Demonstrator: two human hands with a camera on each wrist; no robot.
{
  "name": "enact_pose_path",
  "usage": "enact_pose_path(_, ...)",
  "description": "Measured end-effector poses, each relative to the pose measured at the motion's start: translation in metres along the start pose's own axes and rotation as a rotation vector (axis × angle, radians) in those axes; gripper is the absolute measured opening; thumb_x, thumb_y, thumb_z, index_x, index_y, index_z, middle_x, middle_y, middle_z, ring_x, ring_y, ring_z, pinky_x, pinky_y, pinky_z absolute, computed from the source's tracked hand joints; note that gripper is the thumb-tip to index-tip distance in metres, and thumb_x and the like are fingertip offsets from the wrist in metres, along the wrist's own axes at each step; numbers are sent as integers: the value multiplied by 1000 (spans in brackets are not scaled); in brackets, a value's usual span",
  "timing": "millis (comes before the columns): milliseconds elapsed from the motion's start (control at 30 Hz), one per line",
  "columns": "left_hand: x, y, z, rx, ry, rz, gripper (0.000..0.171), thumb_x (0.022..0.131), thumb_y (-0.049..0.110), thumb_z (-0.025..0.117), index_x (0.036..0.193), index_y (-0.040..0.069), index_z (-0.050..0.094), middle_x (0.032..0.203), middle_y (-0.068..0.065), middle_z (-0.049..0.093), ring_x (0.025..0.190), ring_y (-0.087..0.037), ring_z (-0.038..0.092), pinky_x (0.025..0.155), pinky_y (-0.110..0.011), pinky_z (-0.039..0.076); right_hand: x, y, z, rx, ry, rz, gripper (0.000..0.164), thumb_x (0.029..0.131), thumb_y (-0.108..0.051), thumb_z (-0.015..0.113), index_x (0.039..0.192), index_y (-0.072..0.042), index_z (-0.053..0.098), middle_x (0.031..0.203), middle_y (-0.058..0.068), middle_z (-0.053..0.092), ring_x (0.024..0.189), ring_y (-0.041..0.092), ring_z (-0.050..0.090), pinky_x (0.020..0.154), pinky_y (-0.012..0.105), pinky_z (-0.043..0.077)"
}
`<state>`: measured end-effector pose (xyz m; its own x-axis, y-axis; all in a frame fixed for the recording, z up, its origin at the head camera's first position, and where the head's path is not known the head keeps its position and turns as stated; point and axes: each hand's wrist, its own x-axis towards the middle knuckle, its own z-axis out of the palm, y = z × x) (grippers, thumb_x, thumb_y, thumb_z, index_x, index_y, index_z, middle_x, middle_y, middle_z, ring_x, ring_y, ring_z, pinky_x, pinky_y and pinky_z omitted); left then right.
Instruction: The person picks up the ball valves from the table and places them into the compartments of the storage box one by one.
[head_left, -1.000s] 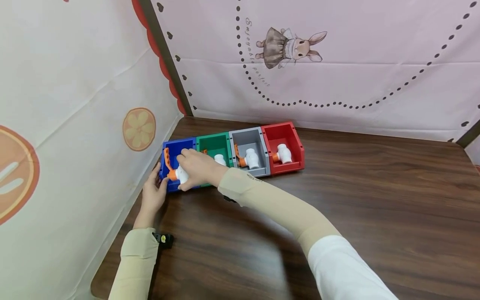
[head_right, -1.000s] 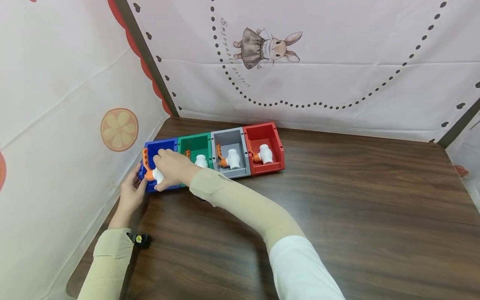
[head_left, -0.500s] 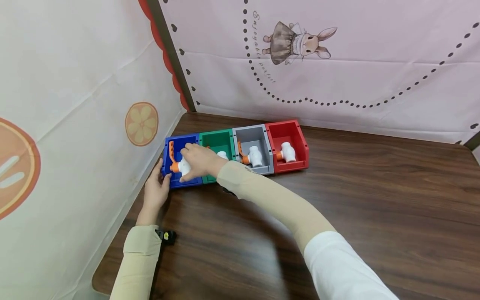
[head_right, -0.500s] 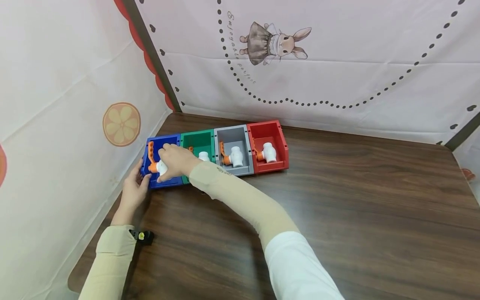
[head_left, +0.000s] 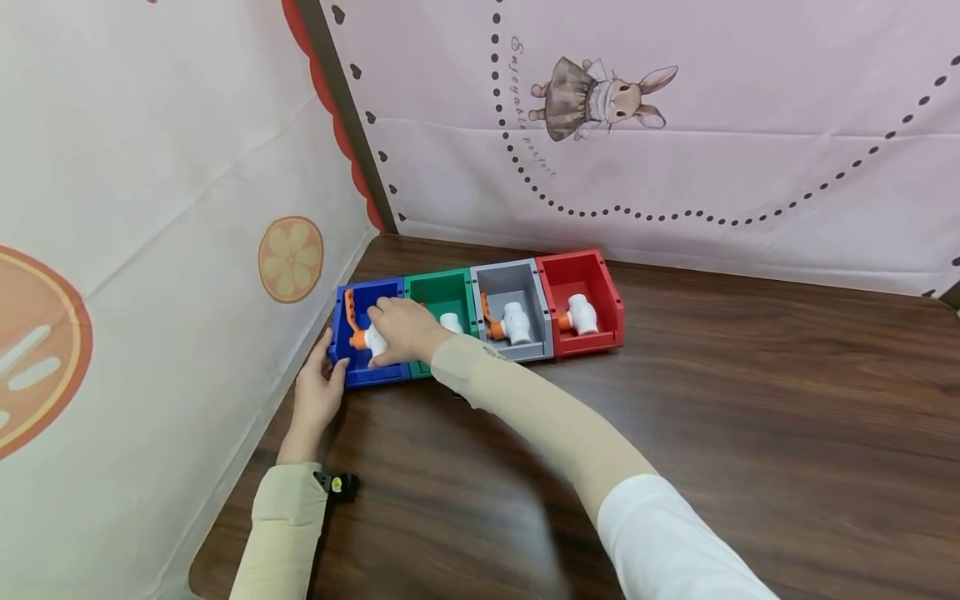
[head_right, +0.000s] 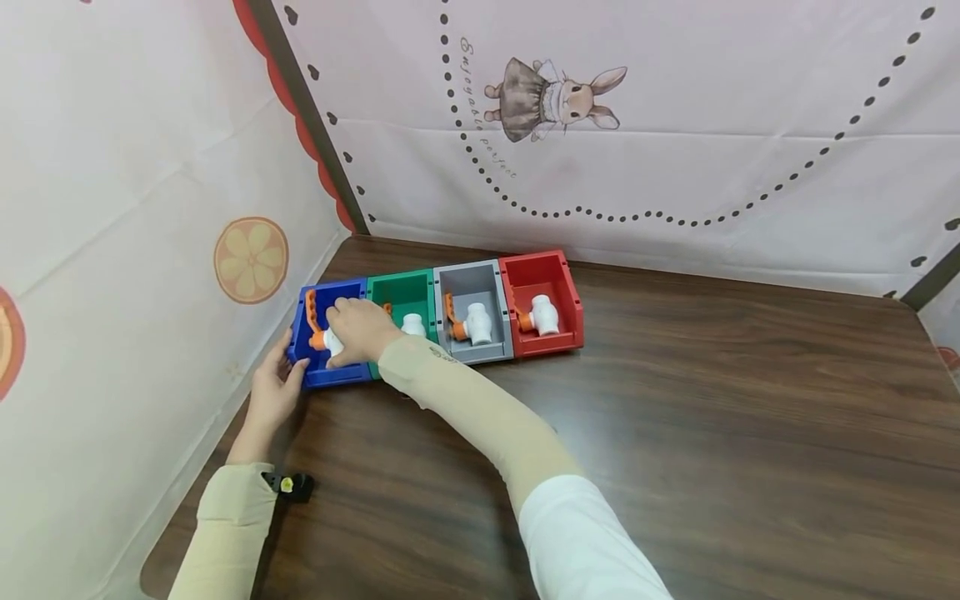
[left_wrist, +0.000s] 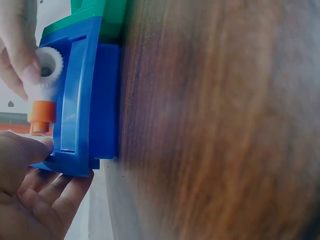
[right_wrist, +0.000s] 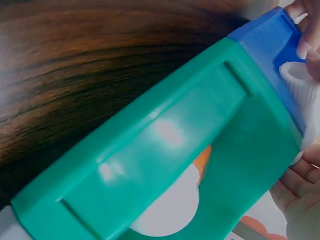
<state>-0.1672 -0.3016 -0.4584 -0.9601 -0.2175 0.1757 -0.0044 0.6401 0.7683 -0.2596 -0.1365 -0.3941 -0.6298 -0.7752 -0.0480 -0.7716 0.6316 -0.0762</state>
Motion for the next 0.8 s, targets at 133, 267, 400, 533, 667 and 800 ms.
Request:
enact_pose_path(133,-2,0,1,-5,6,-5,57,95,1,53,147,-1,30,151,-22,32,134,-38,38,108,-51,37,-1,1,4,-16,4,-10,86,80,-62,64,142,-8,42,138,6,50,128,17,45,119,34,25)
enact_pose_path(267,-2,0,1,-5,-6,-8,57,95,2,53,147,-1,30,151,-23,32,134,-39,39,108,-51,36,-1,1,7,-65,-12,-9,85,80,-65,61,141,-9,43,138,5,50,129,16,44,120,34,21)
enact_pose_path(400,0,1,2,-11,-4,-10,57,95,1,53,147,-1,30,150,-23,32,134,-39,39,108,-51,37,2,1,8,-102,-35,-4,85,80,-66,60,142,-10,43,139,4,48,130,15,43,119,33,25)
enact_pose_path(533,1,3,1,-12,8,-11,57,95,2,53,147,0,30,150,-23,32,134,-38,39,108,-51,37,5,2,9,-137,-42,2,86,80,-68,58,143,-11,42,140,3,47,132,15,41,119,34,24)
enact_pose_path(667,2,4,2,-11,2,-18,57,95,2,52,148,0,29,151,-23,31,135,-38,38,108,-51,36,6,3,10,-152,-54,4,87,80,-70,56,143,-12,41,142,2,46,134,17,38,120,35,22)
enact_pose_path(800,2,3,3,-3,3,-37,58,96,3,52,148,1,29,151,-21,31,135,-38,37,109,-50,35,6,4,11,-146,-58,-7,87,81,-70,55,143,-12,41,144,3,45,136,18,37,120,37,21)
